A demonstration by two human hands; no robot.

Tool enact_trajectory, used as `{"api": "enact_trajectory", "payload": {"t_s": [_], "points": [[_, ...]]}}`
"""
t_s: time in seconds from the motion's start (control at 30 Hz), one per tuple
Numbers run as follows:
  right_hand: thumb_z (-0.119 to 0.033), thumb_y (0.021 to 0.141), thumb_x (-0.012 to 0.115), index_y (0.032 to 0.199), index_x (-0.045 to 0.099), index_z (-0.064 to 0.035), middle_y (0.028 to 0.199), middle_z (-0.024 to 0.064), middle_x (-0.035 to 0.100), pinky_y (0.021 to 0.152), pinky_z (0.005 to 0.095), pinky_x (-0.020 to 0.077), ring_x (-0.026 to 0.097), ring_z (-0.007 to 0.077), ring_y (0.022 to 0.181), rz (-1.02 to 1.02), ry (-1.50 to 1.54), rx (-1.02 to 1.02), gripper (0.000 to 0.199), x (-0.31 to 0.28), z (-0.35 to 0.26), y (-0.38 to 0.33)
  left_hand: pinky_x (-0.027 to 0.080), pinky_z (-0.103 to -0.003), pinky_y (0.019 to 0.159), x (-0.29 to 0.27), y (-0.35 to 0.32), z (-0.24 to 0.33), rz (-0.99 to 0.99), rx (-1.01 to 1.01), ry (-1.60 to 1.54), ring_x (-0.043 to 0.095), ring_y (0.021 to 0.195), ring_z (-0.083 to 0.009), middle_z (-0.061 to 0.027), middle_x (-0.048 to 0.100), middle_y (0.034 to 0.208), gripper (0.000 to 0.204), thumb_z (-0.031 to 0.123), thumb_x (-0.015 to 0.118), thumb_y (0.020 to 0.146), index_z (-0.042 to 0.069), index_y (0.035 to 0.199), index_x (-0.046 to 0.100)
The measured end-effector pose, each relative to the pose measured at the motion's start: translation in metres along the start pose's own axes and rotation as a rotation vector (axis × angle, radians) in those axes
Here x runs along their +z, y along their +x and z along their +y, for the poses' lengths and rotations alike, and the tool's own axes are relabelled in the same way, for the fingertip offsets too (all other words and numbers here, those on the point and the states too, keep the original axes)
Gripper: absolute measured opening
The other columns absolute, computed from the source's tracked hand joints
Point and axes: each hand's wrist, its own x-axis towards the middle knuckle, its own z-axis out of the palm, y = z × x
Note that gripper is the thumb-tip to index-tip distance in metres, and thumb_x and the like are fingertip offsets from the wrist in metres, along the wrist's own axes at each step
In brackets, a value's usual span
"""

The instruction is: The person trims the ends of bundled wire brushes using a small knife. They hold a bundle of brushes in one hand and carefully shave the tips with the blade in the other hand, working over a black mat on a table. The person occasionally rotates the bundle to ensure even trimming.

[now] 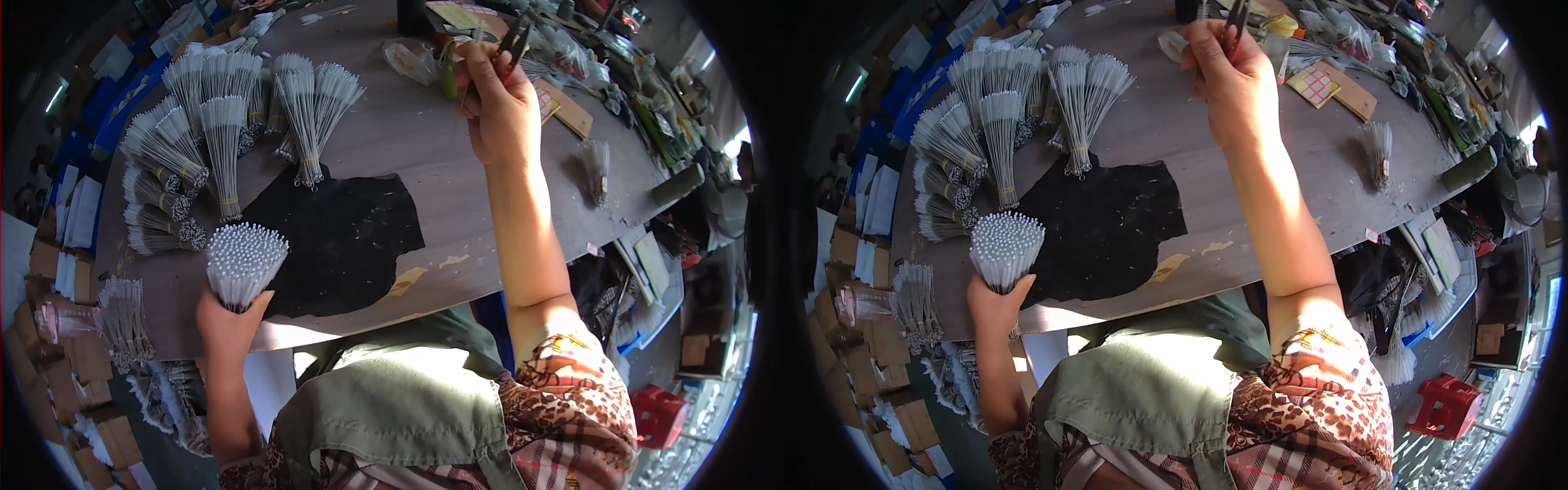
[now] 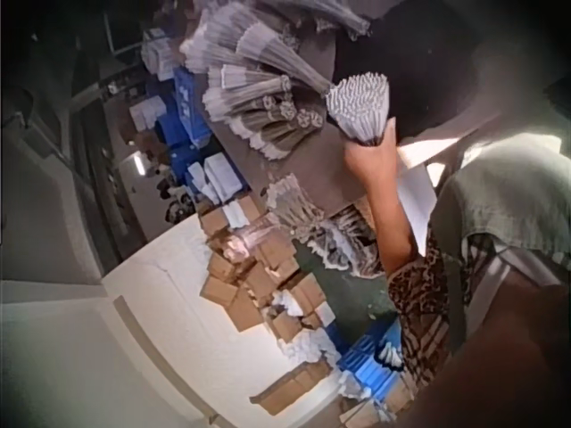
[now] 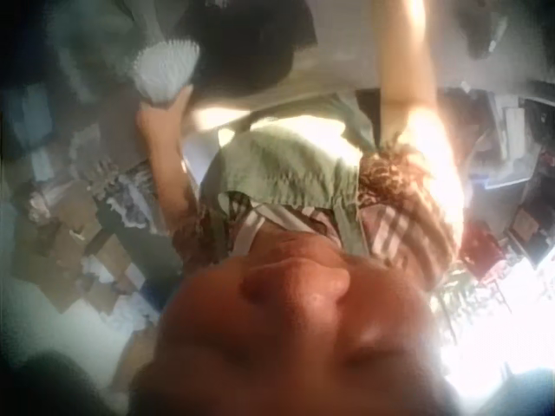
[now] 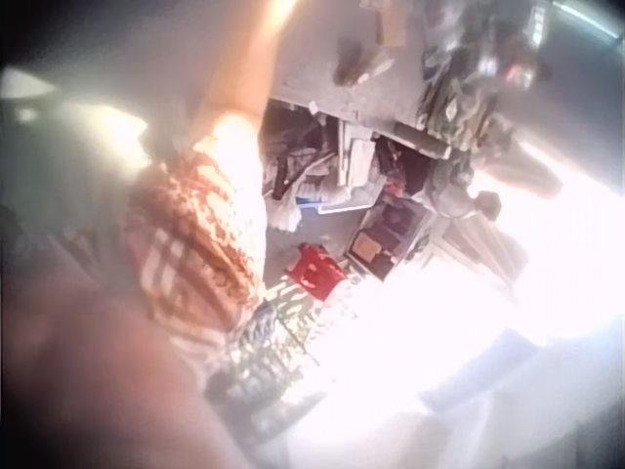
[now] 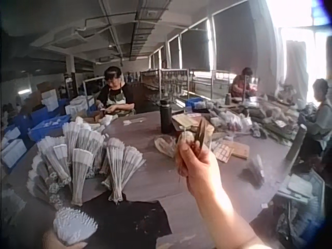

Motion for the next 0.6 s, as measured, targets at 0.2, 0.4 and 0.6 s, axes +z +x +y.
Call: {"api": "enact_trajectory", "payload": {"t_s": [0.2, 0.4, 0.6], "points": [[-0.023, 0.083, 0.061, 0.082, 0.062, -0.0017, 0.07, 0.0176, 0.06, 0.063, 0.0379, 0.0453, 0.059, 0.033, 0.068, -0.143, -1.229, 0.073, 0.021, -0.094, 0.063, 0.006, 0.044, -0.03, 0.088, -0.007, 0.004, -0.006, -0.058, 0.161, -0.485, 0.058, 0.098, -0.0182, -0.0112, 0.061, 0.107, 0.045, -0.005, 0.072, 0.064, -0.003, 0.107, 0.058], [-0.025, 0.085, 0.058, 0.091, 0.064, -0.0038, 0.078, 0.0194, 0.062, 0.068, 0.0389, 0.0466, 0.059, 0.0355, 0.077, -0.056, -1.436, 0.102, 0.023, -0.135, 0.098, -0.001, 0.038, -0.042, 0.1, 0.015, 0.005, 0.002, -0.146, 0.239, -0.774, 0.053, 0.11, -0.0301, -0.0159, 0.051, 0.123, 0.06, -0.01, 0.064, 0.071, -0.002, 0.127, 0.044], [-0.029, 0.088, 0.06, 0.11, 0.061, -0.0023, 0.068, 0.0008, 0.057, 0.057, 0.0234, 0.04, 0.051, 0.0088, 0.063, -0.22, -0.571, 0.254, 0.035, -0.06, 0.08, -0.031, 0.045, -0.03, 0.089, 0.042, 0.022, 0.037, -0.243, 0.197, -0.902, 0.057, 0.101, -0.0174, -0.0076, 0.061, 0.11, 0.043, -0.007, 0.072, 0.069, 0.0, 0.11, 0.059]]}}
